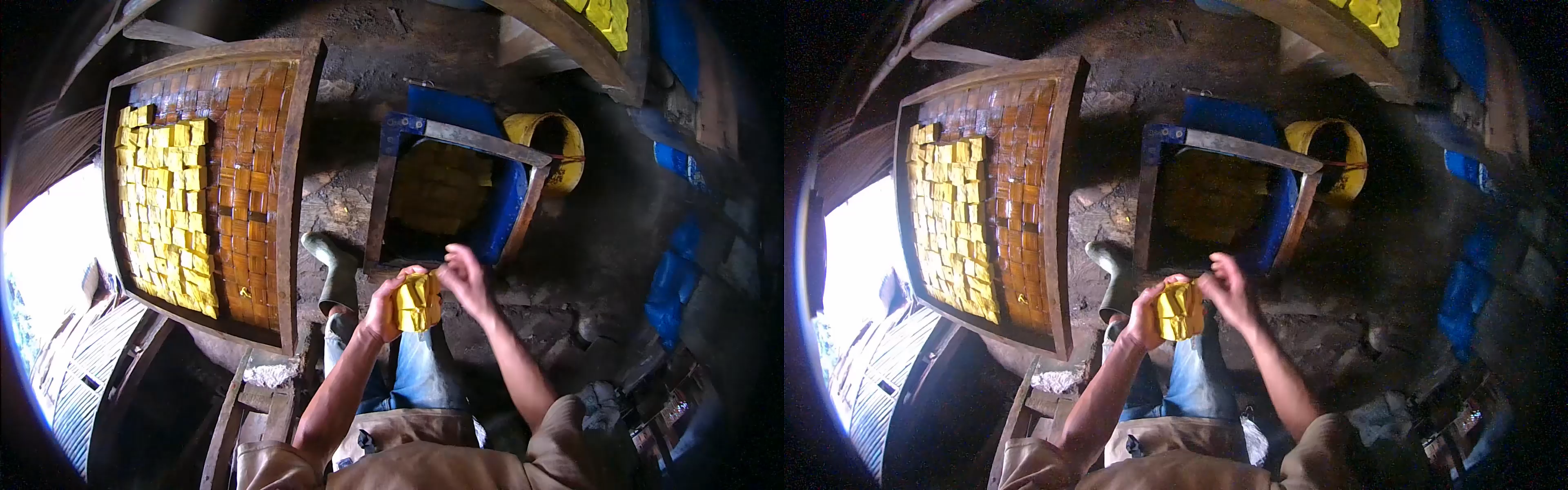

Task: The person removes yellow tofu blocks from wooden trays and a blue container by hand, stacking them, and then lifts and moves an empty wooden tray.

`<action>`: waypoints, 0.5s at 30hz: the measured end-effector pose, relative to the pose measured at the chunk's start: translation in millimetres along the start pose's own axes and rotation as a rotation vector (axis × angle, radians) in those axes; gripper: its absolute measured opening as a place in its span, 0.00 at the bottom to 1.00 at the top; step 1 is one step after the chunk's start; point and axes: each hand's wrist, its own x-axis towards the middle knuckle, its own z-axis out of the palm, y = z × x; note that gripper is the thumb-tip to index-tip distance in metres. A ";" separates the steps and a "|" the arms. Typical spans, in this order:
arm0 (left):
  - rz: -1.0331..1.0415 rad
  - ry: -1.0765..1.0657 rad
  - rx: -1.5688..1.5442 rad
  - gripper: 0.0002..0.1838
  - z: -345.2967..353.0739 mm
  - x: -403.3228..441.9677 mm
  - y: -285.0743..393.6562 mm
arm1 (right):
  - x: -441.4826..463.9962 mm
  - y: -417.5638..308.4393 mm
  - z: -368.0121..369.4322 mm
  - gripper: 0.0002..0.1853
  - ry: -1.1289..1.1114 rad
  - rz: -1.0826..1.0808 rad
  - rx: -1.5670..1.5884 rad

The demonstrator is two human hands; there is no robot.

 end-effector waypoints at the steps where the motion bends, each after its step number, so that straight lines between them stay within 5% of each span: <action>1: 0.008 0.053 0.050 0.22 6.0 2.4 -2.6 | -20.5 -15.6 7.9 0.40 -0.103 0.010 0.014; 3: -0.052 0.017 0.183 0.26 16.5 11.9 -7.5 | -36.4 -30.0 19.9 0.45 -0.148 -0.041 0.071; 10: -0.019 0.117 0.423 0.35 25.1 36.1 -36.1 | 5.1 -32.8 -34.2 0.38 -0.415 0.073 0.081; 13: -0.093 0.149 0.487 0.35 33.3 27.6 -26.9 | 42.2 -44.3 -62.4 0.28 -0.493 0.076 0.103; 15: -0.050 0.037 0.441 0.34 23.6 21.1 -21.7 | 84.2 -26.1 -75.7 0.27 -0.416 -0.061 -0.327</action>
